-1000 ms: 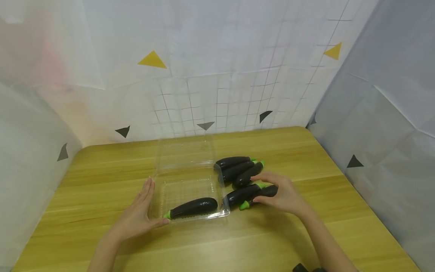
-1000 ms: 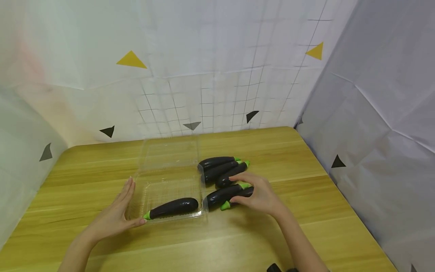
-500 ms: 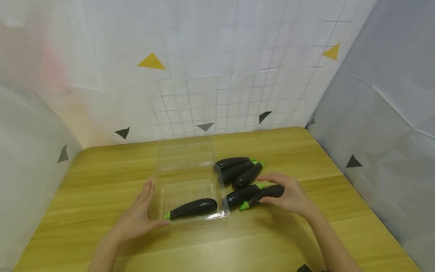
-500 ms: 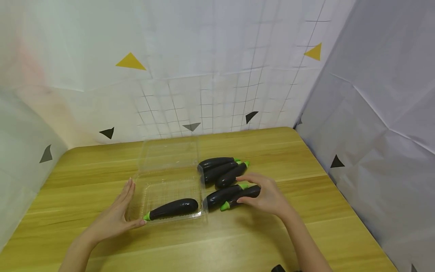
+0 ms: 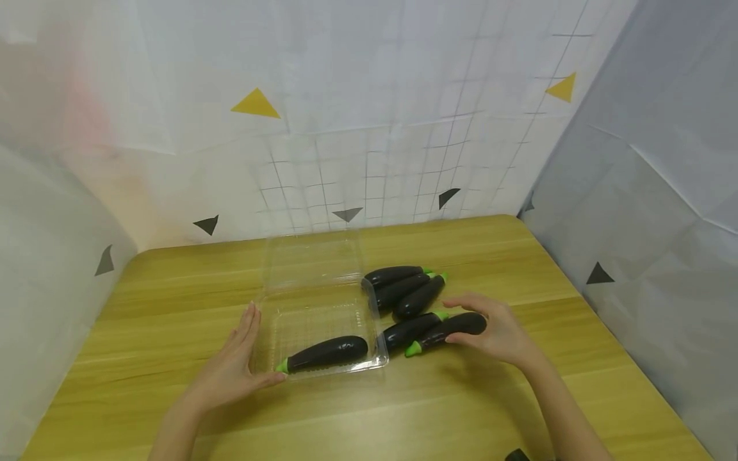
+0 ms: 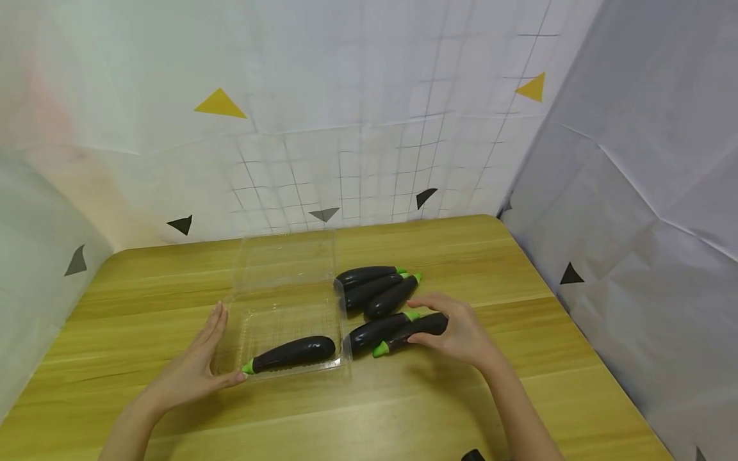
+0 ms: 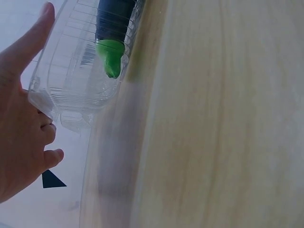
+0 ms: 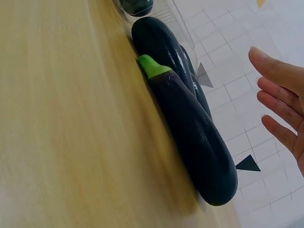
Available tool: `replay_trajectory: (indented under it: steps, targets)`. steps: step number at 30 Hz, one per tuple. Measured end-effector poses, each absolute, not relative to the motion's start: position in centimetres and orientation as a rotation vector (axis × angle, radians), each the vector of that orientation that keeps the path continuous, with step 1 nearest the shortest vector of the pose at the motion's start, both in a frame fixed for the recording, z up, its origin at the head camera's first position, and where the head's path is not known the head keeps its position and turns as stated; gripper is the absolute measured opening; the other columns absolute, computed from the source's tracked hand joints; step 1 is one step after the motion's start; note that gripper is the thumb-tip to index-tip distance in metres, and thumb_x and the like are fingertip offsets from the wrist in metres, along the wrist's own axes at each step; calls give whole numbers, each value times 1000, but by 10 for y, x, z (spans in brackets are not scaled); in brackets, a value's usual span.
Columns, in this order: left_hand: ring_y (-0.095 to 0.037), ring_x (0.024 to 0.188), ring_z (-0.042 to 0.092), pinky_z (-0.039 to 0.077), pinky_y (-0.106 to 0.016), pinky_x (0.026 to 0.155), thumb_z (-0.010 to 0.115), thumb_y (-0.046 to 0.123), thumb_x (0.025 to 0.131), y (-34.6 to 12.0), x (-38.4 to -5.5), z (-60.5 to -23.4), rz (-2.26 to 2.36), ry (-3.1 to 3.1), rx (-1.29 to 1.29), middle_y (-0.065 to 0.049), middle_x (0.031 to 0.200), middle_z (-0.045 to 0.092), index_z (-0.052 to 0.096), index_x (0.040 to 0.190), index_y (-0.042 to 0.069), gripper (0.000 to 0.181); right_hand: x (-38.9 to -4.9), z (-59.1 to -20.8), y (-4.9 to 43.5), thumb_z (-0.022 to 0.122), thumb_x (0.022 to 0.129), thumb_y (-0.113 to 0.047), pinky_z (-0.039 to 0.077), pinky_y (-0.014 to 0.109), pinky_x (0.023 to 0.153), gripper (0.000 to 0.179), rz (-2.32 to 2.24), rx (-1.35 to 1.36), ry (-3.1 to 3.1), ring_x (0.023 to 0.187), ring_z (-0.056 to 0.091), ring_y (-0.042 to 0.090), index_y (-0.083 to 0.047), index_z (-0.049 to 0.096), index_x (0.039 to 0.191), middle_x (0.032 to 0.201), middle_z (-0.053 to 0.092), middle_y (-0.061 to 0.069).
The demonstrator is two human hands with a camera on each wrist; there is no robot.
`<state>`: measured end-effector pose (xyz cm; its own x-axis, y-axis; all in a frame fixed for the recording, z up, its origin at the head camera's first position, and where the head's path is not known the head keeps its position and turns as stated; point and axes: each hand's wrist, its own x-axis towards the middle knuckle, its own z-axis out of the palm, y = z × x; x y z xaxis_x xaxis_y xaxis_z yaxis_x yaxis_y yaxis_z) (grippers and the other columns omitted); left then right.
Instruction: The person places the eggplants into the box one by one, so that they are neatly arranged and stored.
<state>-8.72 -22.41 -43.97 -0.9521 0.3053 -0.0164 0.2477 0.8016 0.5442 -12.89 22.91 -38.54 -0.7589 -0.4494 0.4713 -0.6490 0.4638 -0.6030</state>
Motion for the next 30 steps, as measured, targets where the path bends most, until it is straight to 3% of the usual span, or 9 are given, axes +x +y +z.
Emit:
replay_trajectory:
  steps: [12,21,30]
  targets:
    - [-41,144,4,13,-58,112,67,68,74,-225,-87,-439,831,2879,427,-13,159,-14,-6,153,5,125,-130,-393,234,90,58,1,44,12,90,54,1141,879,-2501,99,65,28,-1,69,107,106,70,11]
    - [-42,143,5,15,-60,111,67,68,74,-225,-87,-440,824,2882,426,-11,159,-15,-7,153,5,125,-147,-427,255,90,64,-15,53,36,87,54,1120,833,-2569,102,64,22,-14,69,114,110,69,0]
    - [-40,144,3,15,-60,111,68,68,74,-224,-87,-441,823,2879,413,-12,160,-13,-6,154,6,125,-154,-441,262,89,67,-17,53,41,84,49,1107,844,-2579,102,64,20,-14,70,112,110,68,-5]
